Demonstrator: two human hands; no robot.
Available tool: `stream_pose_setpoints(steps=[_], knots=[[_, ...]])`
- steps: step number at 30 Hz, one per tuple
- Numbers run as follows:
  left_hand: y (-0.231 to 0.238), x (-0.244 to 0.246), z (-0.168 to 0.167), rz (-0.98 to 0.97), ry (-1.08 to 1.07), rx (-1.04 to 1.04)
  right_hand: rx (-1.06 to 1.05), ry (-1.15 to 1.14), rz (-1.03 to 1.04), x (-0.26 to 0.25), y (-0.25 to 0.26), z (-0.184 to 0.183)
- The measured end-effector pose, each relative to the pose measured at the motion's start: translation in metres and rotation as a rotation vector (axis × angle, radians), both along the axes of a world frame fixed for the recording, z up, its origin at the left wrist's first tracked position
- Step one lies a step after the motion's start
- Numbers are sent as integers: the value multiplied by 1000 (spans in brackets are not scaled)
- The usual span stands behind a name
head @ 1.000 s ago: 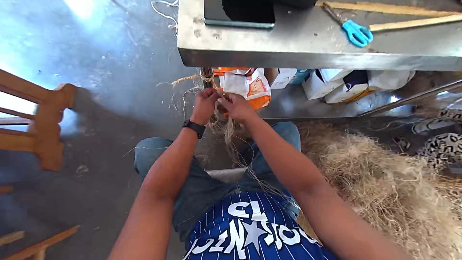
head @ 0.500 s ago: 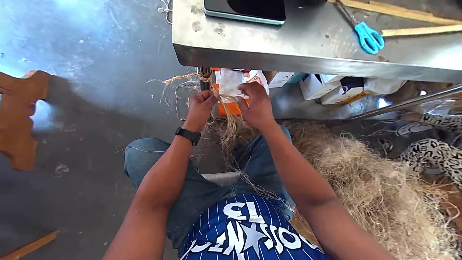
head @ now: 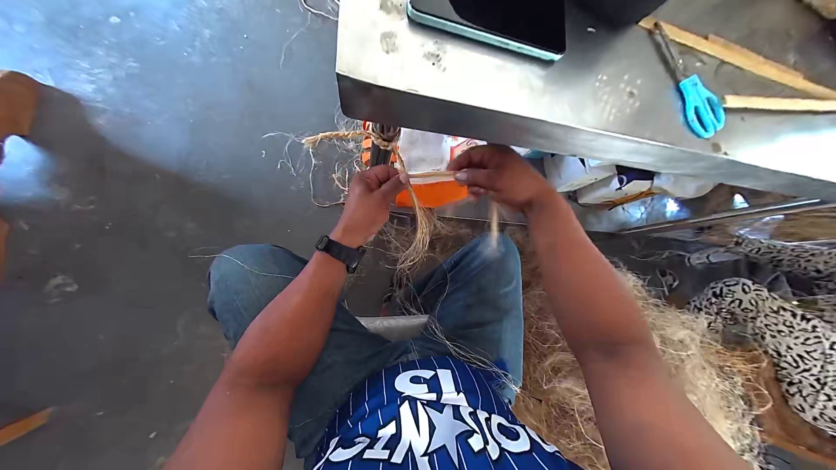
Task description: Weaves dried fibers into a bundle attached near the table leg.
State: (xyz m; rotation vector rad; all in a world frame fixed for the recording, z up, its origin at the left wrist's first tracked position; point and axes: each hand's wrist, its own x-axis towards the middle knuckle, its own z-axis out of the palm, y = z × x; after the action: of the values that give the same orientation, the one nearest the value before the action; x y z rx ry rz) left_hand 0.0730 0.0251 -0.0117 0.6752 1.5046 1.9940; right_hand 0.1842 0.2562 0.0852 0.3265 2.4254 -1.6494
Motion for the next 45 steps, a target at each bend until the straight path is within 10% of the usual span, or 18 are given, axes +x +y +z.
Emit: stream_pose_setpoints(steps=[7,11,18,45], knots=[[0,2,2,35,-14,-56,693,-154,-290,88,103,4],[3,2,-1,45,13,-74,999,57,-353,88,61,10],[6,2,-2,38,15,-50,792,572,-75,15,-60,-14],[2,1,-3,23,30,-44,1240,302,121,-25,-89,-16]])
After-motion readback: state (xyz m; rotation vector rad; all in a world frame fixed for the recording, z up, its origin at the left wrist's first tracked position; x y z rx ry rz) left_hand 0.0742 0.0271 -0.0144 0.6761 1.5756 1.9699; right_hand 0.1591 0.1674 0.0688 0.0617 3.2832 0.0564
